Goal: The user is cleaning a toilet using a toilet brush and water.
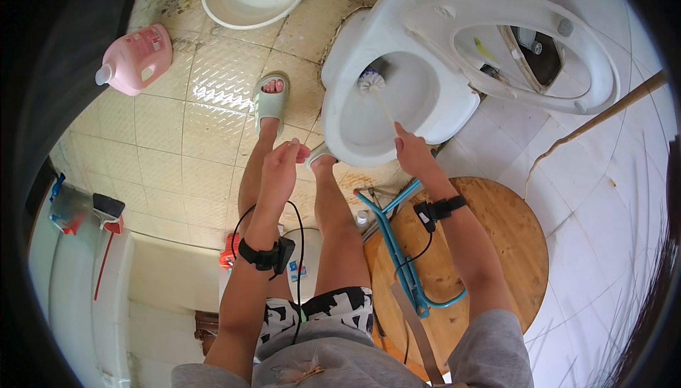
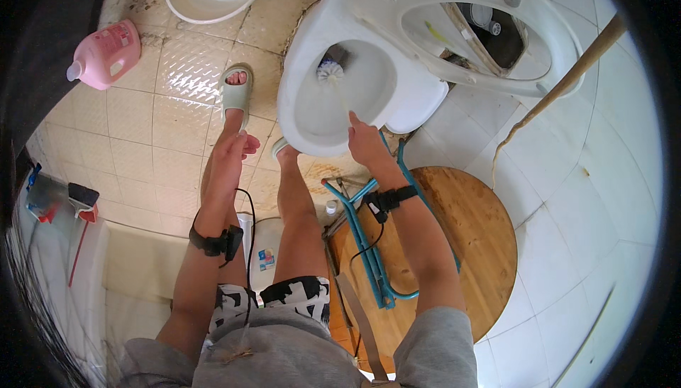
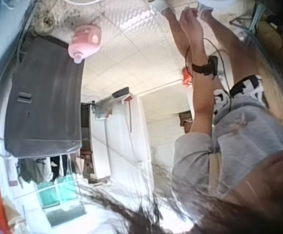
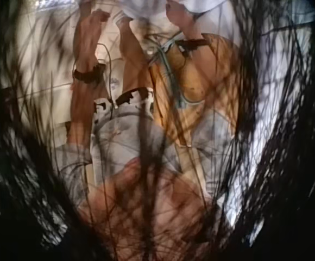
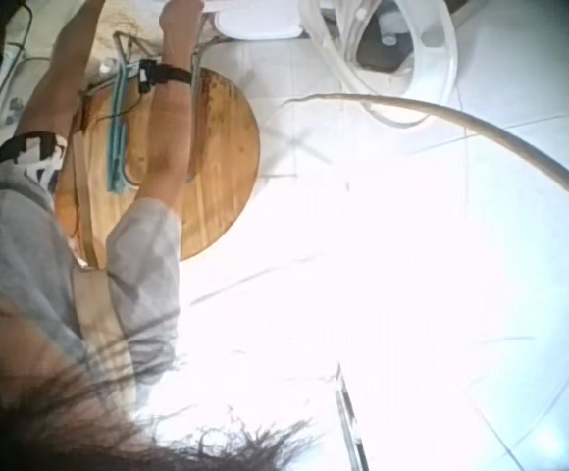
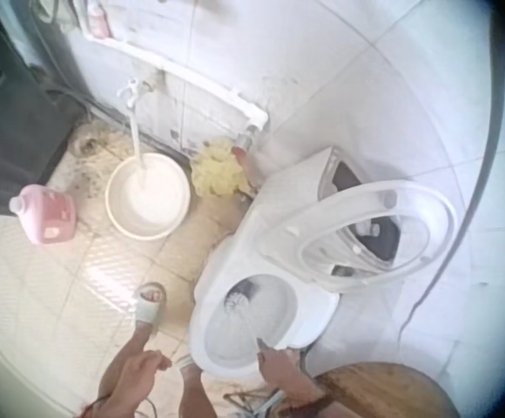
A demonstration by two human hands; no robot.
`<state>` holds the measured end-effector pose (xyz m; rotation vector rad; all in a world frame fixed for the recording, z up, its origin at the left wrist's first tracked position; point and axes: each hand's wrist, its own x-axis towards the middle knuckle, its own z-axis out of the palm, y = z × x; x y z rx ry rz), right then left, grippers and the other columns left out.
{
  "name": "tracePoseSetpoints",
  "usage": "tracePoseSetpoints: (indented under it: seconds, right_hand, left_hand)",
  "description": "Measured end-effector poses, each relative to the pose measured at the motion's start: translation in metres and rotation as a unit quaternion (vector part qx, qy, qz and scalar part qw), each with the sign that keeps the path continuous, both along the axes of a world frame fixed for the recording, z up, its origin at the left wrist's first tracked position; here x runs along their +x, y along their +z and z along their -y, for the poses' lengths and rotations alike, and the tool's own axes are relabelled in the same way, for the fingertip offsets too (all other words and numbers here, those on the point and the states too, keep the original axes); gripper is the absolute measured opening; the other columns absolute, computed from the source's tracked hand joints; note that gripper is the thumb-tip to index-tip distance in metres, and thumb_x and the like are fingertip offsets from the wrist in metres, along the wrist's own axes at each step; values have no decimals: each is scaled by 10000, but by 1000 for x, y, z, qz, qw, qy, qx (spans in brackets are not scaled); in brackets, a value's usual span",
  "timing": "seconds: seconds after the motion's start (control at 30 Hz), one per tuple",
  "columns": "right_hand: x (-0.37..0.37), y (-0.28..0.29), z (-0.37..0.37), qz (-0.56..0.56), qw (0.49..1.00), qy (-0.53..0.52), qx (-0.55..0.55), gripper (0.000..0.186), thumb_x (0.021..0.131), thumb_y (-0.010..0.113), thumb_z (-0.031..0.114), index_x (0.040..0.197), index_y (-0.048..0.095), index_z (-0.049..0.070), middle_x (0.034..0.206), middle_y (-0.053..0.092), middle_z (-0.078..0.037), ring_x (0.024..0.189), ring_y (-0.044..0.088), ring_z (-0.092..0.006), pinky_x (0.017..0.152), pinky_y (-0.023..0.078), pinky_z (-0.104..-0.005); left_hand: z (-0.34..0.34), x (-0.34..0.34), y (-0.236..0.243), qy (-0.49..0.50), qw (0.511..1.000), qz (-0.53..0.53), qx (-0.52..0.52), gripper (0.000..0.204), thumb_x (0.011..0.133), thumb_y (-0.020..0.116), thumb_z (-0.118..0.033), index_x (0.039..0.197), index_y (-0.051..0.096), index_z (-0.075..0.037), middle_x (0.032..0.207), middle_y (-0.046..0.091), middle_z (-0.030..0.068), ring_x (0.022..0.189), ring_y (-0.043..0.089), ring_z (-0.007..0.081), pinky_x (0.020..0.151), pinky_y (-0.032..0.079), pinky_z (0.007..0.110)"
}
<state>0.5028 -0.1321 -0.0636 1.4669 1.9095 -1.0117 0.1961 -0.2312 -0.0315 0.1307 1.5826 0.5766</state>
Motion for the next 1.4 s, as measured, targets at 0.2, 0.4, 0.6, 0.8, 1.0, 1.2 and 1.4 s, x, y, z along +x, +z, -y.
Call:
tracePoseSetpoints:
  seconds: [0.2,0.4,0.6,0.8,1.0,1.2,1.4]
  right_hand:
    - [48,-23,-45,-35,992,-104,64,374,945,510,187,1307,544,100,958,650,-276,750,649,-413,702,540,-445]
    - [-7,-43,-7,32,947,-313,-72,364,939,516,207,1284,566,101,986,644,-278,782,634,-451,718,527,-456]
    - [25,-19,-19,52,992,-115,-25,480,914,552,200,1369,455,81,1109,610,-279,977,604,-438,856,485,-480]
    - [40,5,-10,89,993,54,64,502,874,579,137,1348,434,55,991,592,-206,795,639,-399,708,534,-457]
    - [3,48,-78,157,935,304,95,444,875,535,81,1318,501,78,852,610,-121,641,669,-260,544,548,-345]
    - [-5,-32,-89,133,933,328,70,307,864,531,55,1166,571,14,858,617,-128,670,682,-257,514,536,-341]
    - [11,-58,-84,-116,549,-757,-335,170,921,520,101,1037,560,-17,769,587,-132,544,562,-165,414,418,-286]
  left_hand:
    - [-8,10,1,8,1000,5,28,363,978,477,-289,853,659,0,802,658,49,793,599,129,772,441,271]
    - [-2,9,-1,11,1000,4,26,357,977,485,-254,842,646,34,757,640,61,766,583,131,758,460,276]
    - [12,-2,-13,-4,1000,-1,13,346,987,464,-293,869,663,-36,843,671,28,816,610,121,774,435,269]
    - [11,4,-16,-9,1000,7,16,334,986,465,-290,883,663,-41,851,669,21,833,606,109,773,436,270]
    - [6,17,-14,2,1000,12,25,331,972,479,-226,852,642,36,794,651,59,772,589,123,757,469,269]
    - [8,21,-10,-6,1000,11,2,330,970,477,-223,863,648,38,794,654,65,774,593,130,755,472,272]
    - [9,11,-16,-2,1000,6,12,309,972,474,-230,875,654,0,821,663,47,797,607,126,759,457,268]
